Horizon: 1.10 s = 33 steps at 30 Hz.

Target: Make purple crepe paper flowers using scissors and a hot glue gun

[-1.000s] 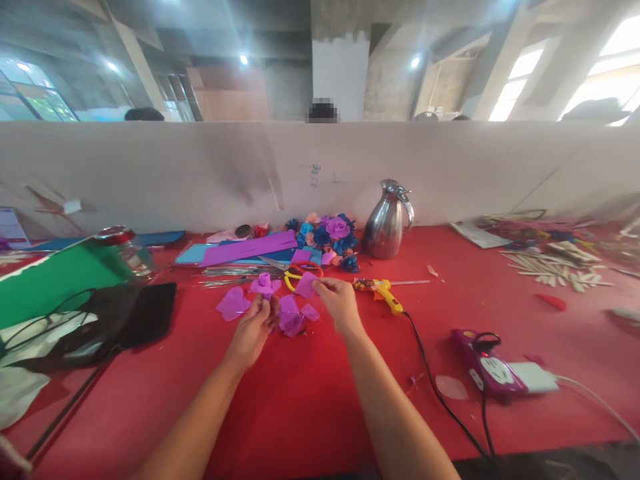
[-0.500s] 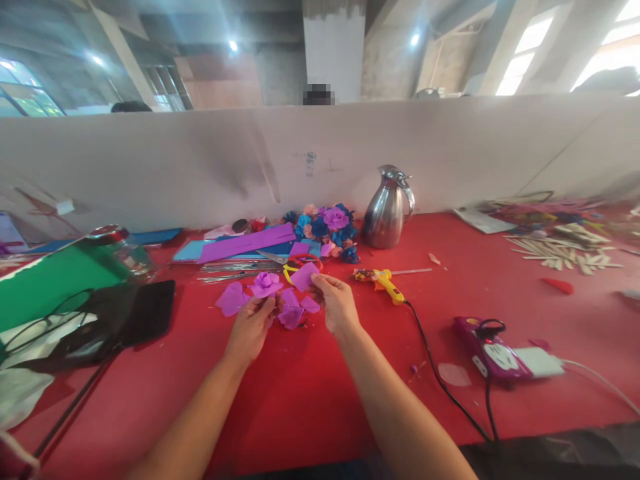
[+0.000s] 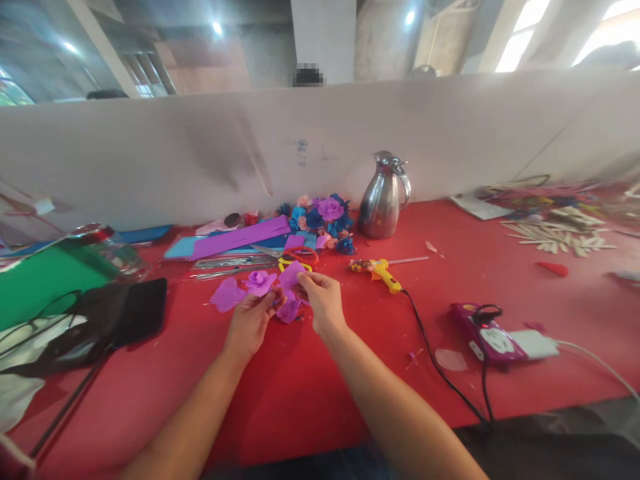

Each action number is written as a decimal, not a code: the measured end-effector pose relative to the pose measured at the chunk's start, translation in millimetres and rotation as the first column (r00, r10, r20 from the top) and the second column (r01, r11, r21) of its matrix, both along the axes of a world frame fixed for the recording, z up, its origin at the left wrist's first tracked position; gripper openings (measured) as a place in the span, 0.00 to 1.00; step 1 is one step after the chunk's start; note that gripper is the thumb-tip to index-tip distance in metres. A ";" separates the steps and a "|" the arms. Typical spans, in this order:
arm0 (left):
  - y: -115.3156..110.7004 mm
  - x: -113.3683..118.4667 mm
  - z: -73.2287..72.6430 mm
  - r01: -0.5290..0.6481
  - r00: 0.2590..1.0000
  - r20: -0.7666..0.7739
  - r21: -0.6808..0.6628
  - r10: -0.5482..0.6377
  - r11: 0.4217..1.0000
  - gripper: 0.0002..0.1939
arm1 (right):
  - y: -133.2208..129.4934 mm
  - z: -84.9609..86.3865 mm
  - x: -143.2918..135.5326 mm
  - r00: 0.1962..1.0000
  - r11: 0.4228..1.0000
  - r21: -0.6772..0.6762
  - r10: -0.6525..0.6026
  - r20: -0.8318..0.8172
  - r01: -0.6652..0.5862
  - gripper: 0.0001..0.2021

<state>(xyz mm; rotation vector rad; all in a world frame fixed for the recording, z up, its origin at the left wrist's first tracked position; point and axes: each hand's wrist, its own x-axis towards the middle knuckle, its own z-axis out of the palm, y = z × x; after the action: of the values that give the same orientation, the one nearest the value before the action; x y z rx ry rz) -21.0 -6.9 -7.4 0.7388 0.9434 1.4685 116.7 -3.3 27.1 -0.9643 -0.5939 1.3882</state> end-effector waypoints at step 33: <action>2.5 7.2 4.5 0.075 0.993 0.094 -0.044 -0.070 0.996 0.14 | -4.8 1.7 -9.3 1.000 0.996 0.086 0.017 -0.006 -0.016 0.12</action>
<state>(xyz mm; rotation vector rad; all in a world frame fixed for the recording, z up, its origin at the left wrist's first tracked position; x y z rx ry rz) -13.8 -4.4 -2.9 0.6589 0.8693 1.4004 107.4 -8.2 28.9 -0.8874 -0.6522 1.3694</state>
